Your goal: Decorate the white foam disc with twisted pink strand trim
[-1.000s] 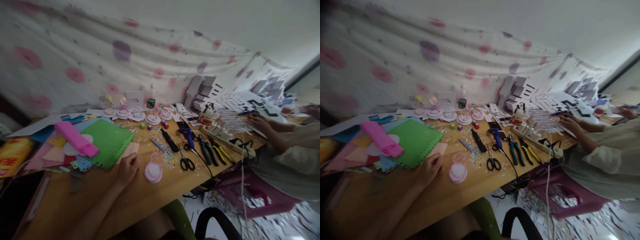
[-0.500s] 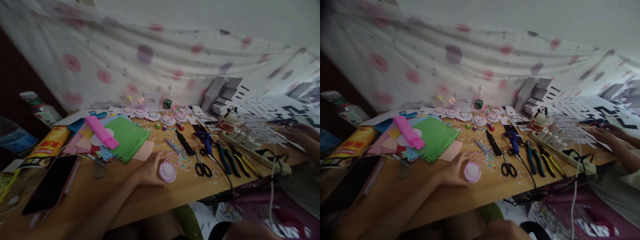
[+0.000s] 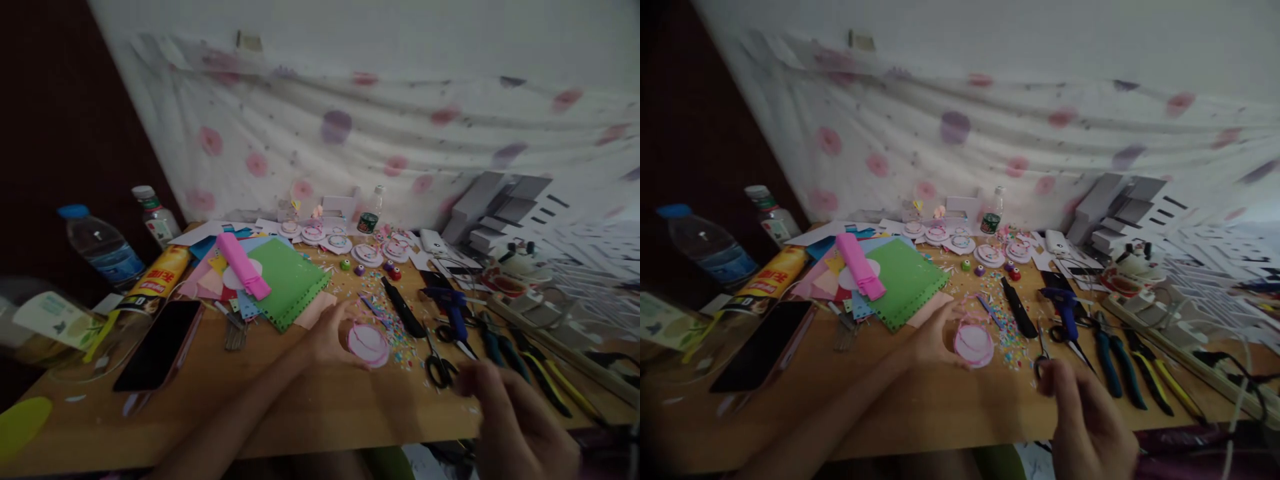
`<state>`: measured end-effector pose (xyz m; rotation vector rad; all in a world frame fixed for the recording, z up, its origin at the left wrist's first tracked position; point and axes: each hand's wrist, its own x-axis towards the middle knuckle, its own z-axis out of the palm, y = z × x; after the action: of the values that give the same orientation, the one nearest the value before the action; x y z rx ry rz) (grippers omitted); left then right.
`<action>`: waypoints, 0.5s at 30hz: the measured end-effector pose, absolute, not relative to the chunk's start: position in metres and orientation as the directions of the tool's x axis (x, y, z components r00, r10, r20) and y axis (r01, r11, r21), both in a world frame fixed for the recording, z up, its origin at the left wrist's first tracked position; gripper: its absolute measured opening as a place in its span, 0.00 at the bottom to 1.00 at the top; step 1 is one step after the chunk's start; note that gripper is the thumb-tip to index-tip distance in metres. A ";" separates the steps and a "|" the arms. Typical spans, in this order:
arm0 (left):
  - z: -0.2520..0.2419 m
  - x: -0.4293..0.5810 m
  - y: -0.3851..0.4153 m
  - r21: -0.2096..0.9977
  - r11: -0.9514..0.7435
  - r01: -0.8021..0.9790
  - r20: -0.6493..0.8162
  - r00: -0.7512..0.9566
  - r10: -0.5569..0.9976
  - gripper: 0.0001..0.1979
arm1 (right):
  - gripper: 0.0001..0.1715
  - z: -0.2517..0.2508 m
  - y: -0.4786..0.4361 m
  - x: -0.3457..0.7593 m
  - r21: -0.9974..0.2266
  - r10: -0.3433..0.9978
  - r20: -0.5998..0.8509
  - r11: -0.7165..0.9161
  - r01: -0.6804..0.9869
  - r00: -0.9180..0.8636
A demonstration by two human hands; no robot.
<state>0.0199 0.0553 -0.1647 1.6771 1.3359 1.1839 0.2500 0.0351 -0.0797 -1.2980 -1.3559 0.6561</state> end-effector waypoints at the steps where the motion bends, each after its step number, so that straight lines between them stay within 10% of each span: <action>1: -0.156 0.017 0.059 0.910 -0.256 0.327 0.258 0.039 0.965 0.61 | 0.18 -0.079 0.052 0.242 -0.967 0.952 0.240 0.217 0.134 0.188; 3: -0.133 0.009 0.068 0.909 -0.301 0.288 0.312 0.008 0.950 0.62 | 0.20 -0.074 0.088 0.223 -0.978 0.999 -0.006 0.001 -0.210 0.035; 6: -0.093 -0.006 0.080 0.884 -0.386 0.265 0.407 -0.028 0.913 0.60 | 0.26 -0.060 0.132 0.192 -0.831 0.789 -0.265 -0.478 -0.283 -0.555; 15: -0.048 -0.060 0.088 0.854 -0.456 0.249 0.516 -0.298 0.803 0.56 | 0.47 -0.015 0.161 0.115 -0.709 0.297 -0.037 -0.681 -0.184 -0.954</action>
<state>-0.0596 0.0882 -0.0478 1.5345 1.3209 1.8048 0.1149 0.1613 -0.0155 -0.2169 -1.0953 2.6524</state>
